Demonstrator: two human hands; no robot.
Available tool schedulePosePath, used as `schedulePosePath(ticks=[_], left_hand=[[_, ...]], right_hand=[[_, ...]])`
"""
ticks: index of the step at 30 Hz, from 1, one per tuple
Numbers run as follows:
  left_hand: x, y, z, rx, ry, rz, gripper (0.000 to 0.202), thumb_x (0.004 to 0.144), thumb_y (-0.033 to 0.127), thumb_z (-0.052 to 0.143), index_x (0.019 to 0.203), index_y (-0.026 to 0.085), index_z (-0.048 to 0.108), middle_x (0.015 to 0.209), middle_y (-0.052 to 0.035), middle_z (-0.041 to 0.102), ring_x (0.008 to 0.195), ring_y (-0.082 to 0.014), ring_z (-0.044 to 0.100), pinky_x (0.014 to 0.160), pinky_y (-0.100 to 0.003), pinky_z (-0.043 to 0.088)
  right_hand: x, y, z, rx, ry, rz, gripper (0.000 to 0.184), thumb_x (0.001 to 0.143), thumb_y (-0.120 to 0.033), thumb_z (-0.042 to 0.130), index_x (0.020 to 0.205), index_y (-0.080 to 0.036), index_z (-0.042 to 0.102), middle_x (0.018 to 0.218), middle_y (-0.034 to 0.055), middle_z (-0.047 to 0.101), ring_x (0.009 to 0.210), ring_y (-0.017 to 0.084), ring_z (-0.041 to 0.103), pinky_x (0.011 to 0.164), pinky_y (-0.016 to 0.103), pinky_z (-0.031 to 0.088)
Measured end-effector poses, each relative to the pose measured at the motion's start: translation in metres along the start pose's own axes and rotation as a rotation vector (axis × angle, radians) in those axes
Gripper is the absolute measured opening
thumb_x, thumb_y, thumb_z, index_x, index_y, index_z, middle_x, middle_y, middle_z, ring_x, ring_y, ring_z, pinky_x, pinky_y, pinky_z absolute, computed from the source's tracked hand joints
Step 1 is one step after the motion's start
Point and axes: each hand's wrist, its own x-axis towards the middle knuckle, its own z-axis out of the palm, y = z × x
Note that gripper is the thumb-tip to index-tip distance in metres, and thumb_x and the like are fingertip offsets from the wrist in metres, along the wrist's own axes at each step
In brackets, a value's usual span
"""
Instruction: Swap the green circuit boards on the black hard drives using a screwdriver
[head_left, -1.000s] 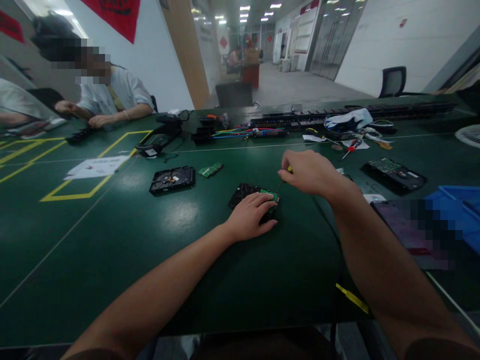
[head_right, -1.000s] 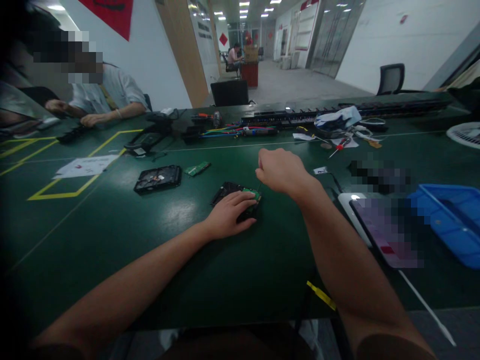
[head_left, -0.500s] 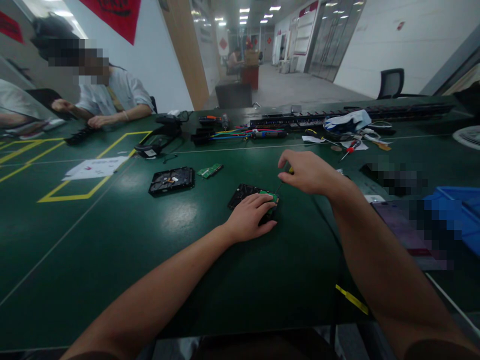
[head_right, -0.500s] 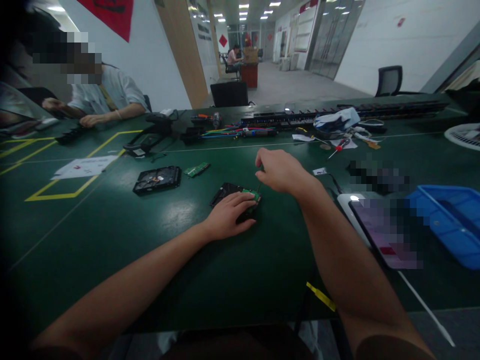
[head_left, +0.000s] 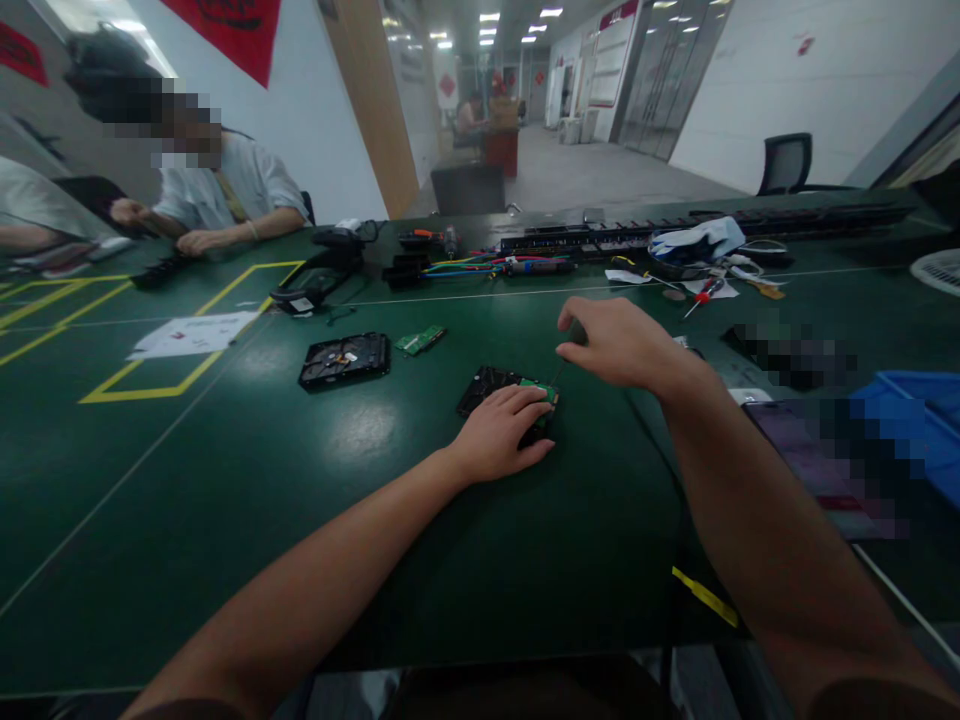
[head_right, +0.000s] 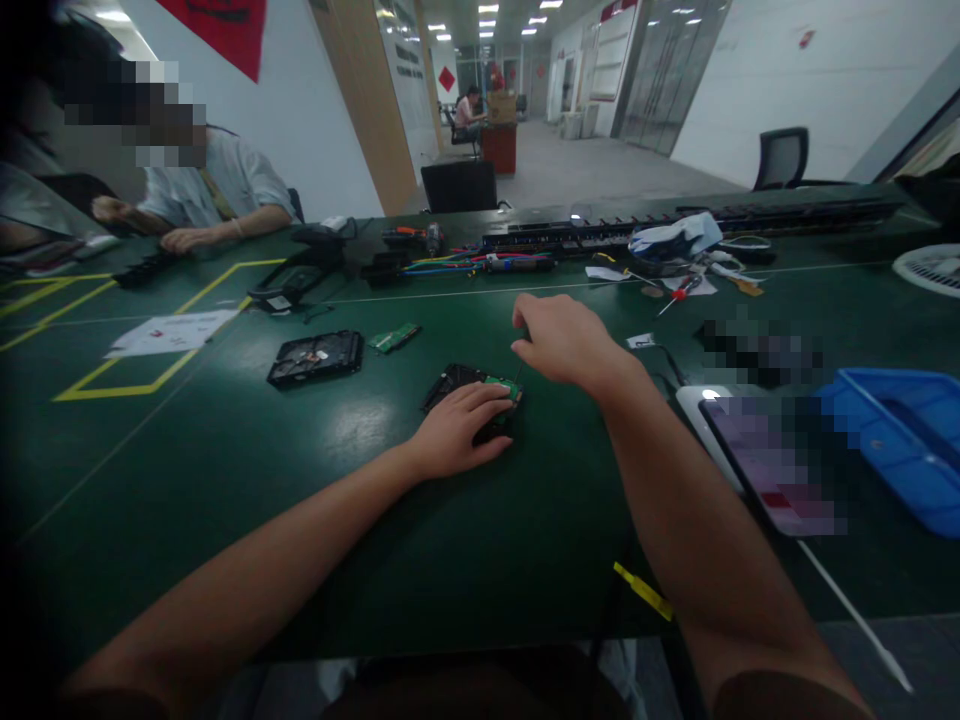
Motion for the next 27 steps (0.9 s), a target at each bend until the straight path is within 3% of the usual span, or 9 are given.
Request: schedulePosePath(ticks=[5,15,22,27], left_hand=[[0.001,0.001,-0.001,-0.004,-0.007,-0.003,0.049,0.094,0.044,0.065,0.135,0.019,0.058,0.143,-0.0125,0.060,0.134,-0.0299,0.056,0.117,-0.050,0.043],[0.001,0.000,0.001,-0.011,-0.002,-0.006,0.049,0.093,0.045,0.065,0.135,0.020,0.058,0.143,-0.0125,0.060,0.134,-0.0306,0.055,0.117,-0.052,0.043],[0.001,-0.001,0.000,-0.018,-0.008,-0.003,0.049,0.093,0.045,0.065,0.135,0.021,0.057,0.144,-0.0125,0.060,0.135,-0.0312,0.055,0.116,-0.054,0.044],[0.000,-0.001,0.000,-0.016,-0.016,-0.013,0.049,0.094,0.045,0.065,0.136,0.021,0.057,0.144,-0.0121,0.059,0.136,-0.0310,0.055,0.117,-0.054,0.043]], right_hand=[[0.002,-0.005,0.003,-0.072,0.019,0.069,0.030,0.090,-0.042,0.063,0.112,-0.021,0.067,0.094,0.0106,0.076,0.089,0.030,0.069,0.071,0.036,0.046],[0.003,-0.015,0.004,-0.125,0.023,0.201,0.029,0.090,-0.043,0.062,0.107,-0.020,0.070,0.097,0.0146,0.075,0.089,0.032,0.070,0.071,0.040,0.050],[0.003,-0.015,0.004,-0.058,0.003,0.161,0.027,0.090,-0.037,0.064,0.111,-0.020,0.067,0.097,0.0145,0.075,0.091,0.034,0.070,0.072,0.041,0.051],[0.004,-0.002,0.000,0.043,-0.010,0.006,0.036,0.087,-0.031,0.070,0.120,-0.019,0.063,0.102,0.0116,0.076,0.095,0.030,0.069,0.079,0.037,0.049]])
